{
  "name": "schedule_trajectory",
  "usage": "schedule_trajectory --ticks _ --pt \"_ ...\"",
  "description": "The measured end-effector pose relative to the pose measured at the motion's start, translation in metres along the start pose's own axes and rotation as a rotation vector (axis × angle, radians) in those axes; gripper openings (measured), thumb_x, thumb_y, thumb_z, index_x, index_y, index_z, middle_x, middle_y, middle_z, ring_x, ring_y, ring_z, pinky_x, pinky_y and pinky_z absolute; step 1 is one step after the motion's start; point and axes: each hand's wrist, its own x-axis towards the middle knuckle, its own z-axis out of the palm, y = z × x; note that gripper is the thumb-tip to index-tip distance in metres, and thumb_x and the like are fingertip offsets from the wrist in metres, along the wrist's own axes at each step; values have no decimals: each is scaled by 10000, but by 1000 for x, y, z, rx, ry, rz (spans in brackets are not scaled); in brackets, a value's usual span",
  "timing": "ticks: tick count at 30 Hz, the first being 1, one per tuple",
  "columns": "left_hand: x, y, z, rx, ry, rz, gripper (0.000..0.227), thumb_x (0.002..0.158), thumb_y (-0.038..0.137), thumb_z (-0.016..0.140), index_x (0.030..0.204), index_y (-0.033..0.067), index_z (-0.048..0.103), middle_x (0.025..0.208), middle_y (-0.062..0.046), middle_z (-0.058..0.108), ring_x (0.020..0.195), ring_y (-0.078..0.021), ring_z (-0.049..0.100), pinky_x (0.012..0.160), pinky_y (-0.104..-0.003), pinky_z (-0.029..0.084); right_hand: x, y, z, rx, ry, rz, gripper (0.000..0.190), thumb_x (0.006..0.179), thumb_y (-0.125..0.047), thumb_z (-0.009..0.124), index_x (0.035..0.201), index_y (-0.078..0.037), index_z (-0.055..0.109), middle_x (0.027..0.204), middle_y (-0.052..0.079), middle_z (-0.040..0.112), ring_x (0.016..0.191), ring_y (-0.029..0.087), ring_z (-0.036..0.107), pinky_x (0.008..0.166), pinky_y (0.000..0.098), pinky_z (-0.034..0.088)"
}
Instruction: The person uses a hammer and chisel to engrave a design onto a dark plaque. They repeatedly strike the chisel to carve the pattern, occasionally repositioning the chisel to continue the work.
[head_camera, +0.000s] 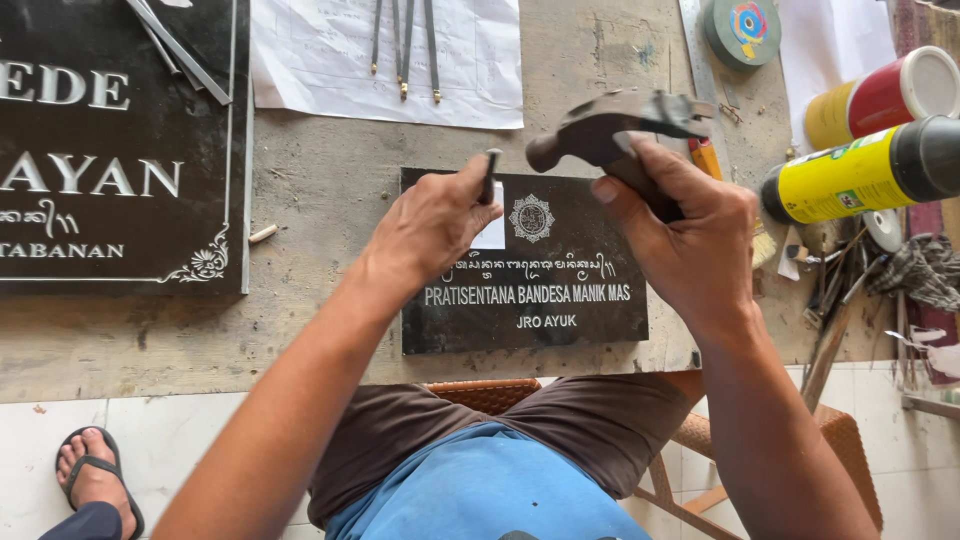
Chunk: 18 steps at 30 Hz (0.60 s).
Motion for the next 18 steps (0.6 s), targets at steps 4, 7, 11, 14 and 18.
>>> schedule_trajectory --ticks 4,7,11,14,18 --pt "-14 -19 37 -56 348 200 389 1167 108 707 1410 95 403 715 -16 544 511 -170 513 478 -318 553 1 -4 -2 83 -49 -57 402 1082 -206 916 1435 -43 815 912 -35 711 767 72 498 677 265 461" --pt "-17 -26 53 39 422 136 326 1170 228 690 1395 93 496 795 -68 628 567 -218 618 522 -394 641 2 -10 -1 124 -53 -174 404 1061 -203 898 1355 60 808 1015 80 830 785 95 615 675 285 558" --pt "-21 -22 52 -9 456 76 305 1161 295 707 1311 137 493 800 -106 688 572 -319 666 506 -485 606 9 -25 -6 120 -99 -219 348 1081 -206 866 1353 4 810 1035 80 841 802 117 662 735 306 543" --pt "-23 -21 51 -8 443 98 340 1161 245 725 1360 178 457 777 -83 648 581 -295 637 505 -469 581 15 -27 -10 52 -104 -314 318 1086 -231 884 1301 -5 825 902 75 764 709 191 604 683 346 482" --pt "-23 -19 54 3 486 89 278 1156 266 715 1325 180 511 843 -73 701 611 -312 676 515 -484 575 23 -38 -18 25 -110 -387 260 1106 -227 876 1271 -27 845 984 85 821 743 200 693 670 352 507"
